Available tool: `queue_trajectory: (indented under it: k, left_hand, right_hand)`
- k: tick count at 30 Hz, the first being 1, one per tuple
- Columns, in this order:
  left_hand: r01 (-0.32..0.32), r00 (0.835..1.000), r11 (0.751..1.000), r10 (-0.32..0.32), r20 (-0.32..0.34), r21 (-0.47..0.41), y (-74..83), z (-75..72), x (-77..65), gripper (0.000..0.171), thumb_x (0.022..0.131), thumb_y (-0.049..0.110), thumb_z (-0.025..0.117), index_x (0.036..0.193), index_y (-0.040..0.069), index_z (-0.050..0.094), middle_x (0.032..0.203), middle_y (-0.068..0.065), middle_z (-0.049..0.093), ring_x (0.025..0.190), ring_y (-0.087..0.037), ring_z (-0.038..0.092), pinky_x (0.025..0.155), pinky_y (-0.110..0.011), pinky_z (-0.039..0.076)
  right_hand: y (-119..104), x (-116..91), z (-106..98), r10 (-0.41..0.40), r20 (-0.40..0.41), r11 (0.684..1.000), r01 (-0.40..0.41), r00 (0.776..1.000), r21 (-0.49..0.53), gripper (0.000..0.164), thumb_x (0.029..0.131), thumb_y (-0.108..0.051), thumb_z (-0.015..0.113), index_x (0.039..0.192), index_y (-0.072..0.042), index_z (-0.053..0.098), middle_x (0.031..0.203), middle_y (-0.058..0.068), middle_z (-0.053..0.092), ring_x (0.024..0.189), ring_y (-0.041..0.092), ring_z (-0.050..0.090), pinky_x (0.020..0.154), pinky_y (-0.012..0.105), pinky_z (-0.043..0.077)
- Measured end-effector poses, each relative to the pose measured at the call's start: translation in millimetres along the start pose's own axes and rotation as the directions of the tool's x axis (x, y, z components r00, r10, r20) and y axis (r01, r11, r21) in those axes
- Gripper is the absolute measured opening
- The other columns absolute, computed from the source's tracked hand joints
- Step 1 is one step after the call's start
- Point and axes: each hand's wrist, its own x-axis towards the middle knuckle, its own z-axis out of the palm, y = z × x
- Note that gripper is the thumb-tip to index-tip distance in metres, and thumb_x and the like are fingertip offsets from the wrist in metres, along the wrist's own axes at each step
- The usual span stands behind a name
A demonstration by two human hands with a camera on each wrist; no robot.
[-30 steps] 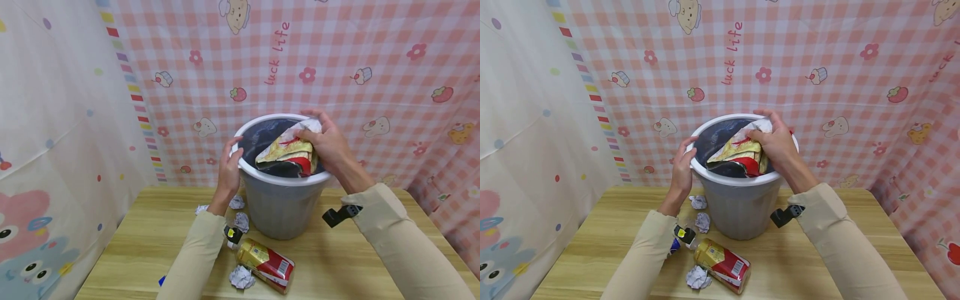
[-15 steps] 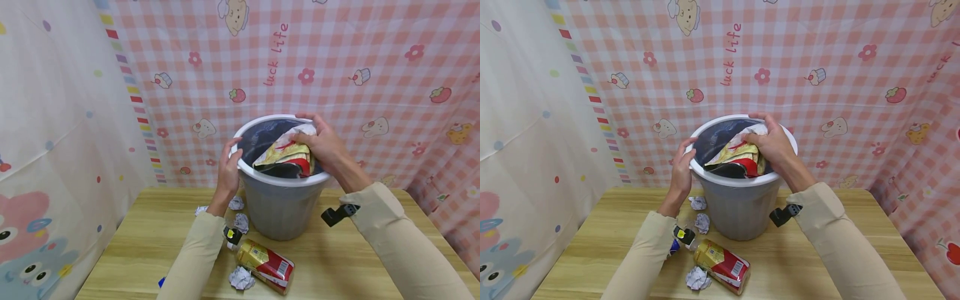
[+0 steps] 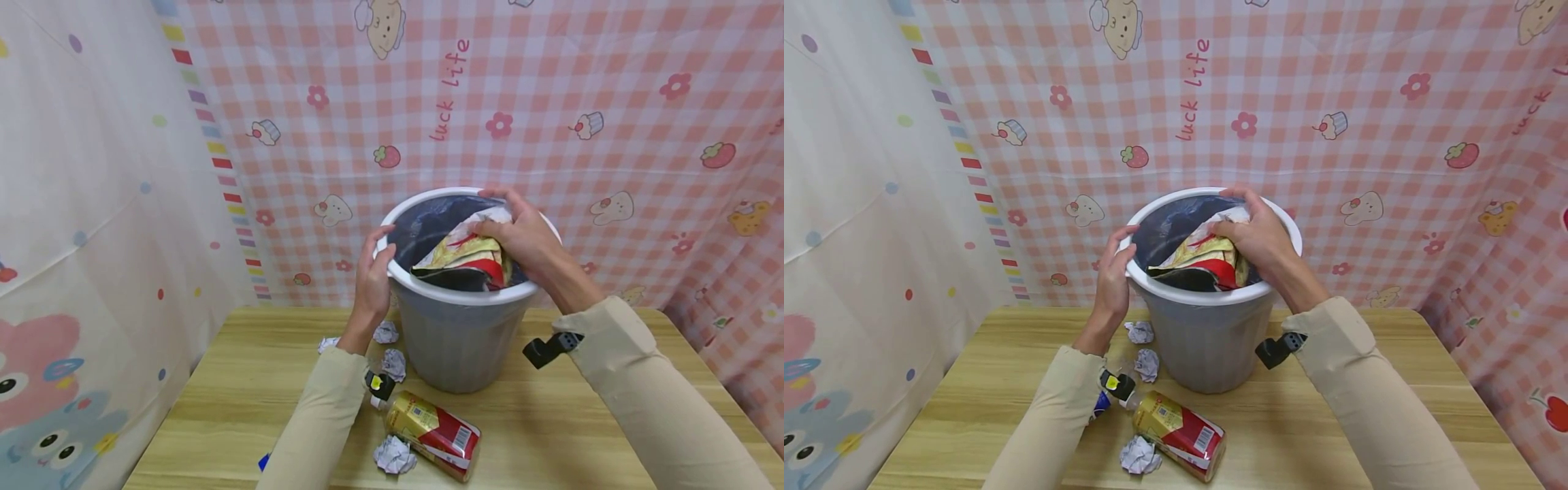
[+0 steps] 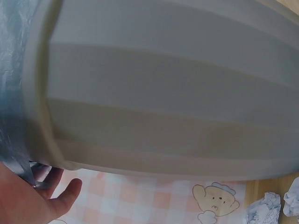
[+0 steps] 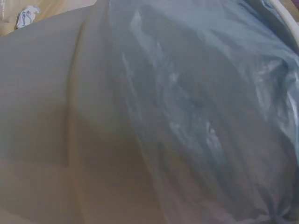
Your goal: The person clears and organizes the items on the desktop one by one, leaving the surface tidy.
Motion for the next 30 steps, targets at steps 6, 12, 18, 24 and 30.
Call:
queue_trajectory:
  k: [6, 12, 18, 24, 30]
  left_hand:
    - [0.002, 1.000, 1.000, -0.002, 0.000, -0.011, -0.2, 0.0, -0.4, 0.041, 0.098, 0.018, 0.041, 0.135, 0.004, 0.052, 0.144, -0.010, 0.048, 0.131, -0.027, 0.046, 0.109, -0.042, 0.039]
    - [0.001, 1.000, 1.000, -0.001, 0.001, 0.000, -1.0, -0.3, 0.0, 0.041, 0.099, 0.019, 0.040, 0.135, 0.005, 0.052, 0.145, -0.008, 0.047, 0.132, -0.024, 0.044, 0.110, -0.042, 0.037]
    - [0.000, 1.000, 1.000, 0.000, 0.004, 0.001, -1.0, -0.5, -0.2, 0.041, 0.100, 0.018, 0.040, 0.135, 0.004, 0.052, 0.146, -0.009, 0.047, 0.134, -0.024, 0.043, 0.112, -0.043, 0.034]
    - [-0.001, 1.000, 1.000, 0.001, 0.009, -0.005, -0.6, -0.1, -0.3, 0.041, 0.100, 0.018, 0.040, 0.136, 0.003, 0.052, 0.147, -0.009, 0.046, 0.135, -0.025, 0.042, 0.113, -0.043, 0.033]
    - [-0.006, 1.000, 1.000, 0.006, 0.011, 0.001, -0.1, 0.0, -0.5, 0.041, 0.100, 0.019, 0.040, 0.136, 0.003, 0.051, 0.147, -0.009, 0.046, 0.136, -0.025, 0.041, 0.113, -0.044, 0.032]
  right_hand:
    - [-0.2, 1.5, 0.3, 0.003, 0.009, 0.999, -0.002, 1.000, -0.050, 0.062, 0.095, -0.028, 0.066, 0.148, -0.028, 0.036, 0.138, 0.016, 0.044, 0.094, 0.025, 0.064, 0.074, 0.032, 0.058]
    - [-0.1, 2.2, -0.1, 0.000, 0.020, 0.995, 0.002, 1.000, -0.097, 0.064, 0.094, -0.030, 0.067, 0.150, -0.029, 0.035, 0.139, 0.015, 0.044, 0.100, 0.029, 0.062, 0.075, 0.032, 0.058]
    - [1.0, 3.3, 0.6, -0.006, 0.028, 0.989, 0.010, 1.000, -0.148, 0.068, 0.093, -0.032, 0.068, 0.151, -0.027, 0.034, 0.138, 0.017, 0.045, 0.106, 0.032, 0.058, 0.078, 0.032, 0.056]
    - [2.1, 4.1, 1.3, -0.001, 0.030, 0.987, 0.006, 1.000, -0.163, 0.066, 0.092, -0.031, 0.069, 0.149, -0.028, 0.037, 0.133, 0.017, 0.048, 0.106, 0.031, 0.057, 0.079, 0.033, 0.055]
    - [2.5, 3.2, 1.5, -0.014, 0.032, 0.984, 0.020, 0.999, -0.178, 0.067, 0.092, -0.031, 0.068, 0.150, -0.024, 0.037, 0.131, 0.019, 0.048, 0.107, 0.030, 0.056, 0.084, 0.035, 0.053]
